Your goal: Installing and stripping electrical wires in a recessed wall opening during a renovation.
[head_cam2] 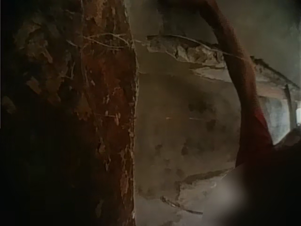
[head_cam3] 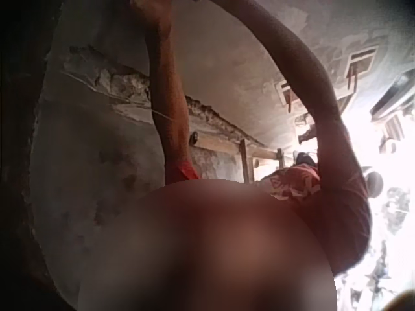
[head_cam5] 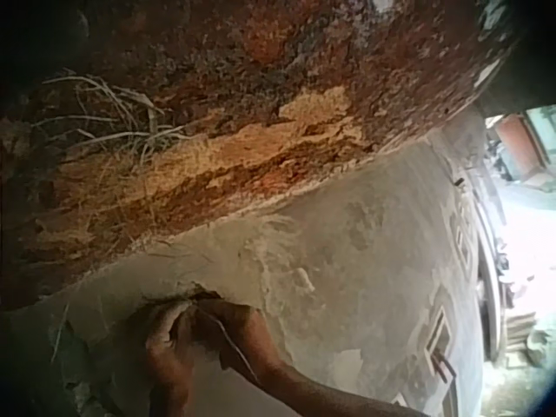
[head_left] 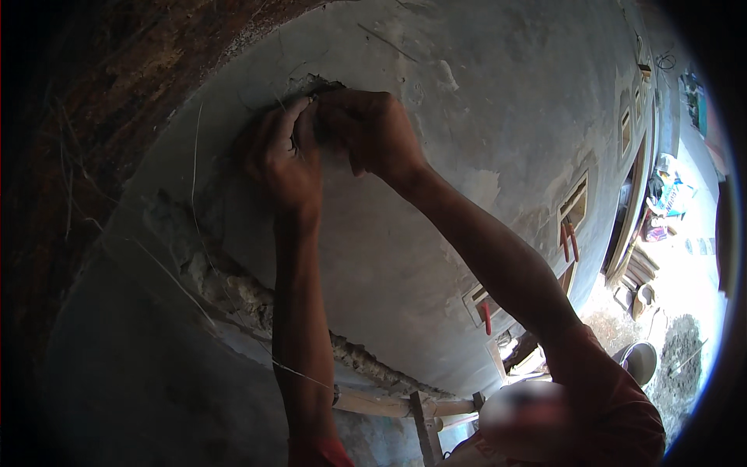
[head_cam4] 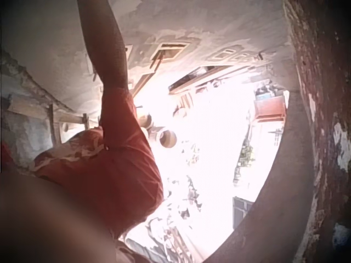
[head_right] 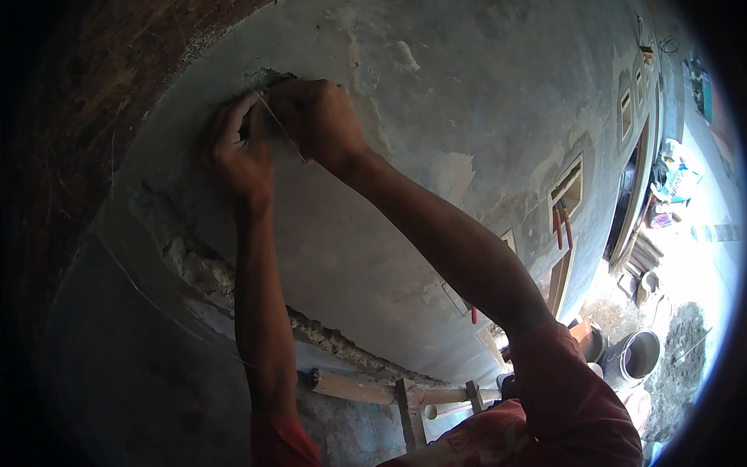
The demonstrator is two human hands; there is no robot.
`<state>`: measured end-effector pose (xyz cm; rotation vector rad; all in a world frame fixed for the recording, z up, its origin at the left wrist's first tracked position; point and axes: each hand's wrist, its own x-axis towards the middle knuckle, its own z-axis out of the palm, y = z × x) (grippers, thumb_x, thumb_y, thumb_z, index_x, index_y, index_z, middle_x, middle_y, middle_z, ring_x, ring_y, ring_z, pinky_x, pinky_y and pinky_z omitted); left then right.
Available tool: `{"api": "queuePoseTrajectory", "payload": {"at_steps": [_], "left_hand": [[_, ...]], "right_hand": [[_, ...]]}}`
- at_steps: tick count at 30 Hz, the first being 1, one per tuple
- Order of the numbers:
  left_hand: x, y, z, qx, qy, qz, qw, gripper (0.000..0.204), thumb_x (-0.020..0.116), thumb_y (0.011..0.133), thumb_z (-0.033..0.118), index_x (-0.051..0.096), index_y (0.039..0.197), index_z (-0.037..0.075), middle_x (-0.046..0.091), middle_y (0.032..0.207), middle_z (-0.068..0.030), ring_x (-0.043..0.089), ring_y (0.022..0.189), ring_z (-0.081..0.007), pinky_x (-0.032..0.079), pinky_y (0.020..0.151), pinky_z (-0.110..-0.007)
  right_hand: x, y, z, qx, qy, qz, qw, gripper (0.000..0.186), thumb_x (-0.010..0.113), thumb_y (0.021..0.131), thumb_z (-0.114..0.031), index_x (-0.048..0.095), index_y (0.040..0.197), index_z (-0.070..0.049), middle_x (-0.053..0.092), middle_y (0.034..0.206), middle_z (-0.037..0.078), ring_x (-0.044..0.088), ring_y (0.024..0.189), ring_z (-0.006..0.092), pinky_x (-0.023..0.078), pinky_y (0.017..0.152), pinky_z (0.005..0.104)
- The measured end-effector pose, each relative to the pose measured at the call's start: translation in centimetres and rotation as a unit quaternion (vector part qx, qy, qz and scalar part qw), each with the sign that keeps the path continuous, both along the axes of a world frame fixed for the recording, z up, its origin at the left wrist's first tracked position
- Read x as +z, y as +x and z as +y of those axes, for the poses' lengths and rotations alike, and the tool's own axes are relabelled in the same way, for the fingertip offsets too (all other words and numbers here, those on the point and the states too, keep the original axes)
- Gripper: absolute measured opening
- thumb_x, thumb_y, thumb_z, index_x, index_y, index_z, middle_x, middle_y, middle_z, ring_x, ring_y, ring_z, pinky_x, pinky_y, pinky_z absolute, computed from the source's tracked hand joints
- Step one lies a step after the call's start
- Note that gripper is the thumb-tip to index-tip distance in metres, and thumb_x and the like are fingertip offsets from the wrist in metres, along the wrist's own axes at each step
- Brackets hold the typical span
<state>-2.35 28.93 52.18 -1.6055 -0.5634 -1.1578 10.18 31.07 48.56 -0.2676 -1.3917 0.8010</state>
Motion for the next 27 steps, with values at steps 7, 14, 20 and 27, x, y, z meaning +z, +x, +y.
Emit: {"api": "queuePoseTrajectory", "payload": {"at_steps": [7,14,20,27], "left_hand": [[-0.7,0.1,0.6,-0.003,0.012,-0.042,0.999,0.009,0.068,0.079,0.004,0.069,0.088,0.003,0.068,0.085,-0.0075,0.067,0.077,-0.0211,0.053,0.063,-0.03],[-1.2,0.3,0.6,0.064,0.089,-0.024,0.994,0.014,0.073,0.073,0.005,0.066,0.085,0.006,0.065,0.081,-0.0051,0.063,0.072,-0.0222,0.05,0.062,-0.033],[-1.4,0.7,0.3,0.008,0.014,-0.055,0.998,0.015,0.071,0.072,0.001,0.061,0.08,0.007,0.058,0.074,-0.004,0.058,0.067,-0.0228,0.046,0.062,-0.034],[-1.2,0.6,0.6,0.013,0.062,-0.001,0.998,0.013,0.072,0.068,-0.004,0.063,0.075,0.003,0.059,0.07,-0.0072,0.059,0.064,-0.0238,0.047,0.055,-0.036]], "right_hand": [[-0.7,0.1,2.4,-0.446,0.237,0.0,0.863,0.015,0.069,0.077,-0.024,0.071,0.089,-0.016,0.059,0.075,0.002,0.057,0.07,0.0202,0.046,0.065,0.0354],[1.2,1.6,5.4,-0.503,0.42,-0.023,0.755,0.017,0.072,0.072,-0.027,0.068,0.084,-0.016,0.051,0.078,0.0,0.051,0.078,0.0196,0.042,0.072,0.0333],[2.7,2.8,6.8,-0.462,0.481,-0.039,0.744,0.021,0.073,0.071,-0.032,0.064,0.078,-0.015,0.05,0.077,-0.001,0.051,0.078,0.0181,0.041,0.07,0.0321],[3.9,2.8,6.4,-0.475,0.494,-0.059,0.726,0.027,0.073,0.071,-0.036,0.059,0.073,-0.013,0.051,0.078,-0.002,0.052,0.079,0.0171,0.04,0.067,0.0318]]}}
